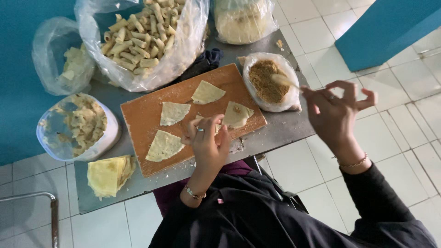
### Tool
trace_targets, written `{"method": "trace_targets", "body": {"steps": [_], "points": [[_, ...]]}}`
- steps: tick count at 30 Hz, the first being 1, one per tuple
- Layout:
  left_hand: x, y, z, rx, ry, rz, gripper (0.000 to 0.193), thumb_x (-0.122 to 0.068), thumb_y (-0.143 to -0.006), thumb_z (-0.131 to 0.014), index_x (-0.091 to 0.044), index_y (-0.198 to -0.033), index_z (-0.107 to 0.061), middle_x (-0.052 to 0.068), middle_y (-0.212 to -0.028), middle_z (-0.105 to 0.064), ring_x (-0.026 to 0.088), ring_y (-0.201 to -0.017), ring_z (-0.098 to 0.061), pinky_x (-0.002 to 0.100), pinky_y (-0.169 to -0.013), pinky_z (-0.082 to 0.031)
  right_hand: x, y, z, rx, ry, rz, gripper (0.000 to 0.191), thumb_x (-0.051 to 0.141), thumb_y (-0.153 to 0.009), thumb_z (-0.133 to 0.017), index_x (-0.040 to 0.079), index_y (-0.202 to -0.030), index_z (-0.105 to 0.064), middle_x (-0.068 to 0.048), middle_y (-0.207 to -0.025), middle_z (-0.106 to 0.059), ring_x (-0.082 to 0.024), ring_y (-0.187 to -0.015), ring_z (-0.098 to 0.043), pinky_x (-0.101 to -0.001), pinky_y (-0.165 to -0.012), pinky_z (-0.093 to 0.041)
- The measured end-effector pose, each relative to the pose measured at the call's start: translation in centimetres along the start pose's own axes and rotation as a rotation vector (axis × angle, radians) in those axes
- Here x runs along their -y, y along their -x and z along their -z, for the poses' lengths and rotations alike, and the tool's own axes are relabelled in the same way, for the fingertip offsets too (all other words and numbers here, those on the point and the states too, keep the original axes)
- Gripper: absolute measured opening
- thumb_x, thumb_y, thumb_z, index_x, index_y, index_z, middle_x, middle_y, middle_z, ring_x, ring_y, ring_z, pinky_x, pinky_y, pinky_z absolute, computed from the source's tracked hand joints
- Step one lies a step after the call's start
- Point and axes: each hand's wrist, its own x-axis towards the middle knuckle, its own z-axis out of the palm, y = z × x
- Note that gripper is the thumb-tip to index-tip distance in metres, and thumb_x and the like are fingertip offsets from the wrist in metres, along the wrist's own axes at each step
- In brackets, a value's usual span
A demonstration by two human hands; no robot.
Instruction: The person sits at a small metal table and folds filled pastry triangles. They spoon a brown filling from a plastic-lined bowl onto triangular dough wrappers, fold the wrappers over the filling, and place the folded pastries with a pile of finished ones, repeating the cycle.
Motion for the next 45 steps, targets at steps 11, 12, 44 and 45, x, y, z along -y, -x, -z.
{"method": "trace_targets", "body": {"steps": [11, 12, 44, 45], "points": [[-0.4, 0.0, 0.4, -0.024, -0.085, -0.015, 0.027, -0.013, -0.092, -0.070, -0.015, -0.119, -0.066, 0.001, -0.106, -0.065, 0.028, -0.109, -0.054, 0.044, -0.093, -0.032, -0.4, -1.4, -2.8, 0.232, -0.389, -0.387, 0.009, 0.021, -0.099, -0.076, 0.021, -0.106, -0.082, 0.010, -0.082, -0.074, -0.015, -0.108, -0.055, -0.0468, -0.100, -0.025], [-0.3, 0.0, 0.4, -0.007, -0.060, -0.009, 0.027, -0.013, -0.094, -0.070, -0.015, -0.120, -0.066, 0.002, -0.107, -0.064, 0.028, -0.110, -0.053, 0.043, -0.094, -0.034, -0.8, -1.5, -3.2, 0.265, -0.419, -0.438, 0.011, 0.019, -0.098, -0.074, 0.020, -0.105, -0.083, 0.010, -0.079, -0.074, -0.016, -0.105, -0.055, -0.0470, -0.099, -0.027], [0.8, 0.0, -1.0, 0.122, -0.289, 0.029, 0.017, -0.017, -0.085, -0.077, -0.019, -0.102, -0.079, 0.001, -0.123, -0.058, 0.032, -0.124, -0.047, 0.053, -0.098, -0.024, 3.6, -1.0, -3.7, 0.086, -0.556, 0.003, 0.019, 0.019, -0.089, -0.083, 0.027, -0.106, -0.083, 0.010, -0.092, -0.077, -0.019, -0.122, -0.054, -0.0412, -0.110, -0.022], [0.8, 0.0, -1.0, 0.122, -0.280, 0.042, 0.016, -0.017, -0.085, -0.077, -0.019, -0.101, -0.079, 0.001, -0.123, -0.058, 0.031, -0.123, -0.047, 0.052, -0.097, -0.024, 3.6, -1.0, -3.7, 0.091, -0.552, 0.000, 0.019, 0.019, -0.089, -0.083, 0.027, -0.106, -0.083, 0.010, -0.092, -0.077, -0.019, -0.122, -0.054, -0.0412, -0.110, -0.022]]}}
